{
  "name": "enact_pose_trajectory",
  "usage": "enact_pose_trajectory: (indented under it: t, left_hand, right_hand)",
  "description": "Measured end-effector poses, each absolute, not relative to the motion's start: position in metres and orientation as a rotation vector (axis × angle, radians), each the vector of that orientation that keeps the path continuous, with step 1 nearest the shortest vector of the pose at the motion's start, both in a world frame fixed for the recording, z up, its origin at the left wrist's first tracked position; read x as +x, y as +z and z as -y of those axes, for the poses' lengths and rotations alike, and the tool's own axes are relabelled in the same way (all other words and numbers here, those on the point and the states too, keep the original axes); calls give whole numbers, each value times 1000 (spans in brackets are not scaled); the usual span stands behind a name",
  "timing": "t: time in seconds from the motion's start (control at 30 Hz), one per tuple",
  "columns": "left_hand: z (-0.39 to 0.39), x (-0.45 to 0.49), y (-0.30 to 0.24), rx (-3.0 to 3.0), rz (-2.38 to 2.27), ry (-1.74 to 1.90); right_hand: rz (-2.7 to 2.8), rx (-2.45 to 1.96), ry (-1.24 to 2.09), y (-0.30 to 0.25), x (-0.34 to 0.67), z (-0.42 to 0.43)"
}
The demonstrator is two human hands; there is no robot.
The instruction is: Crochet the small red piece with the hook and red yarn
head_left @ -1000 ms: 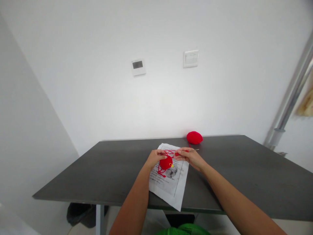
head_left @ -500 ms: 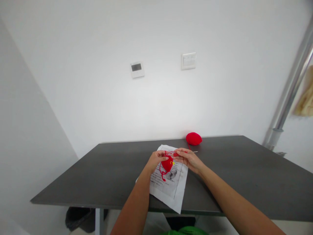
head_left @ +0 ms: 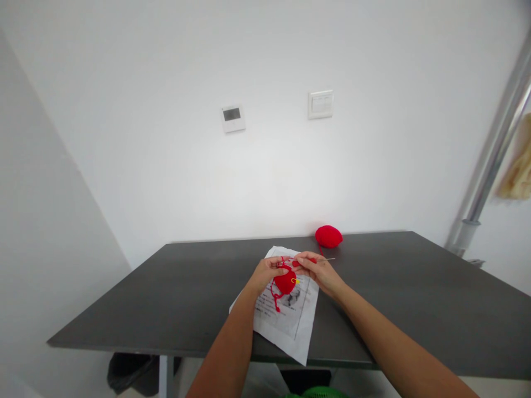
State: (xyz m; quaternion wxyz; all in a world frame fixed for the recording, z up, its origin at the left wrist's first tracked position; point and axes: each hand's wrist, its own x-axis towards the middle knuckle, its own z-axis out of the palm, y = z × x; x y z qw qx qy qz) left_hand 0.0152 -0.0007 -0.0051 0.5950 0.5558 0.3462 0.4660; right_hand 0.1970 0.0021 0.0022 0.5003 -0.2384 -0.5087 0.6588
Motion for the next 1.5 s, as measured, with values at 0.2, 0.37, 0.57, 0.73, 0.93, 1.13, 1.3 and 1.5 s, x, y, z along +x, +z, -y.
enact_pose_trajectory:
  t: [0.2, 0.37, 0.57, 0.73, 0.93, 1.13, 1.3, 1.5]
  left_hand:
    - [1, 13, -6, 1258, -807, 1105]
    - [-3, 13, -9, 1276, -843, 1178]
    - [-10, 21, -16, 1362, -1058, 1225]
    - [-7, 26, -14, 1596, -1226, 1326]
    - [-5, 32, -12, 1623, -1300, 1496]
    - [-10, 36, -19, 1242, -1078, 1411]
    - [-2, 34, -12, 994, -835, 1300]
    - [6, 26, -2, 1069, -692, 1095]
  right_hand:
    - [1651, -654, 1121, 1, 198, -2]
    - [1875, -635, 860, -4, 197, -2]
    - [2008, -625, 653, -3, 194, 5]
    - [2082, -648, 508, -8, 194, 4]
    - [2150, -598, 262, -11, 187, 7]
    - [2160, -586, 111, -4, 182, 16]
    - [2165, -578, 151, -2, 184, 18]
    - [2117, -509, 348, 1, 189, 16]
